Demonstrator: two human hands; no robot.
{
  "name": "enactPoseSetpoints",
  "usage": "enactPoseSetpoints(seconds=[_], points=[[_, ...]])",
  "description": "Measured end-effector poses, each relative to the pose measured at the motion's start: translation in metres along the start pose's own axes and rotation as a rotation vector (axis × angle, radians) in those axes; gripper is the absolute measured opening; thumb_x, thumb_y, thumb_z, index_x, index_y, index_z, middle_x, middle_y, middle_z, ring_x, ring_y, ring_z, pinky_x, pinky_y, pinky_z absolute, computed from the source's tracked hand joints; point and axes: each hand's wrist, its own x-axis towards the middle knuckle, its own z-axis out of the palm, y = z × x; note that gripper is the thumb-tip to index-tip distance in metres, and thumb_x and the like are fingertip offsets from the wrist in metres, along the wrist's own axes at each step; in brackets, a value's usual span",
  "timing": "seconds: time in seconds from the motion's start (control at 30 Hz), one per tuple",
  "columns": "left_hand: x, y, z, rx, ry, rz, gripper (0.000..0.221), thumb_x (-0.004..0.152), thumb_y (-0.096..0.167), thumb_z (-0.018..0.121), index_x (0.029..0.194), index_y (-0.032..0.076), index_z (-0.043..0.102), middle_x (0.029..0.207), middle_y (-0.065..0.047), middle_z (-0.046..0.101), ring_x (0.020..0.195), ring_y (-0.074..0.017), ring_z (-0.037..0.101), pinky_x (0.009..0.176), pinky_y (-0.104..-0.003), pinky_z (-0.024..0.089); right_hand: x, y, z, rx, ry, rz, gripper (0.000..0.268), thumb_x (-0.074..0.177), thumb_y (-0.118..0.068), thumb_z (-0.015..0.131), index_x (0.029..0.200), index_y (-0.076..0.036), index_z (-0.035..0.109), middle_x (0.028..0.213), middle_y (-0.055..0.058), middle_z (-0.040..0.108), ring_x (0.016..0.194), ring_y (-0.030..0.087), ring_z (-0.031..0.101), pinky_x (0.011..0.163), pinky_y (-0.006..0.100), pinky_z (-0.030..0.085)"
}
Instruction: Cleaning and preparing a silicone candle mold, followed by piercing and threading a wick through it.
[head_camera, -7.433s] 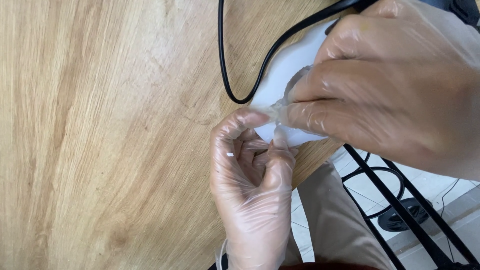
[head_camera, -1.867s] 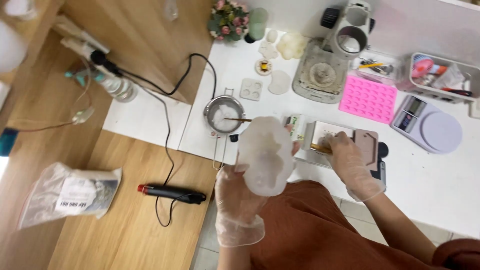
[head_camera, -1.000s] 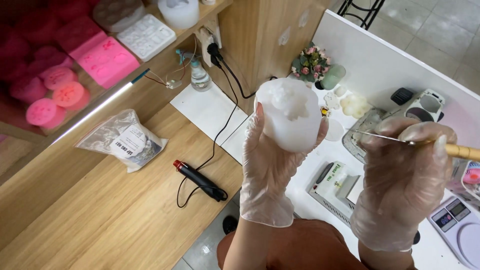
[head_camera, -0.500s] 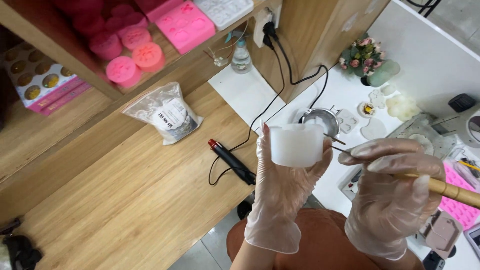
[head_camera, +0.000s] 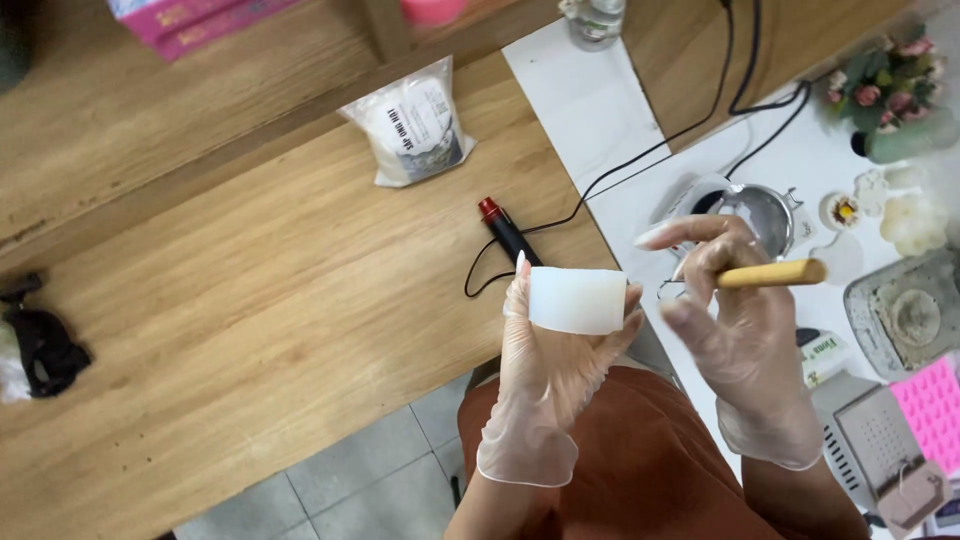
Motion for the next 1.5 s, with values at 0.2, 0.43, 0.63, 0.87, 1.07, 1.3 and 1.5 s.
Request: enactPoseSetpoints(seconds=[0.2,0.43,0.63,0.87,1.07,1.3,1.5], points=[[0.022,0.001,-0.035,-0.004,0.149,0.290,0.079,0.091,0.070,0.041,0.132,0.003,0.050,0.119,-0.020,0.063,0.114,-0.0324,0.068,0.089,-0.044,0.057,0.023,0.046,0.021,-0.403,-0.463,0.031,0.065,0.060,-0.034,0.096,0.104,-0.015,0.052,0.116,0.013,0.057,0.087,0.020,0.048,0.082,0.033,0.048],[0.055,0.020,-0.118,0.021,0.270,0.575,0.050,0.100,0.057,0.046,0.123,0.014,0.057,0.120,-0.005,0.062,0.114,-0.0198,0.059,0.097,-0.041,0.049,0.019,0.132,0.064,-0.458,-0.606,-0.142,0.051,0.067,-0.014,0.089,0.080,-0.014,0.039,0.134,0.008,0.067,0.105,0.023,0.063,0.087,0.034,0.053],[0.065,0.032,-0.224,0.503,0.560,0.806,0.044,0.103,0.039,0.041,0.132,0.008,0.053,0.131,-0.013,0.056,0.128,-0.0269,0.053,0.111,-0.044,0.041,0.009,0.211,0.094,-0.431,-0.782,-0.095,0.040,0.069,-0.007,0.085,0.091,-0.008,0.051,0.129,0.005,0.071,0.107,0.022,0.067,0.091,0.035,0.056],[0.041,0.031,-0.241,1.241,0.953,0.957,0.055,0.106,0.033,0.049,0.151,0.001,0.041,0.151,-0.019,0.038,0.144,-0.0327,0.033,0.113,-0.047,0.032,0.022,0.257,0.137,-0.395,-1.156,-0.145,0.036,0.076,-0.012,0.086,0.108,-0.009,0.069,0.123,0.002,0.074,0.089,0.016,0.066,0.081,0.035,0.059],[0.021,0.033,-0.238,1.302,0.754,1.103,0.032,0.105,0.019,0.070,0.134,0.007,0.062,0.136,-0.008,0.061,0.134,-0.0246,0.057,0.126,-0.043,0.044,0.012,0.251,0.138,-0.420,-1.119,-0.185,0.046,0.076,-0.012,0.086,0.118,-0.005,0.068,0.116,0.004,0.071,0.089,0.017,0.064,0.080,0.035,0.057],[0.025,0.052,-0.226,1.383,0.710,0.957,0.037,0.090,0.016,0.085,0.117,0.007,0.061,0.122,-0.009,0.059,0.122,-0.0226,0.060,0.107,-0.039,0.052,-0.024,0.237,0.116,-0.653,-0.835,0.007,0.031,0.083,-0.006,0.087,0.089,-0.005,0.056,0.118,0.017,0.066,0.082,0.015,0.061,0.067,0.028,0.054],[0.022,0.049,-0.215,1.215,0.595,0.960,0.036,0.098,0.012,0.080,0.123,0.008,0.054,0.129,-0.003,0.061,0.114,-0.0152,0.061,0.105,-0.033,0.052,-0.048,0.197,0.137,-0.248,-0.441,0.446,0.030,0.094,-0.001,0.070,0.082,-0.013,0.046,0.126,0.014,0.070,0.121,0.012,0.068,0.088,0.026,0.060]])
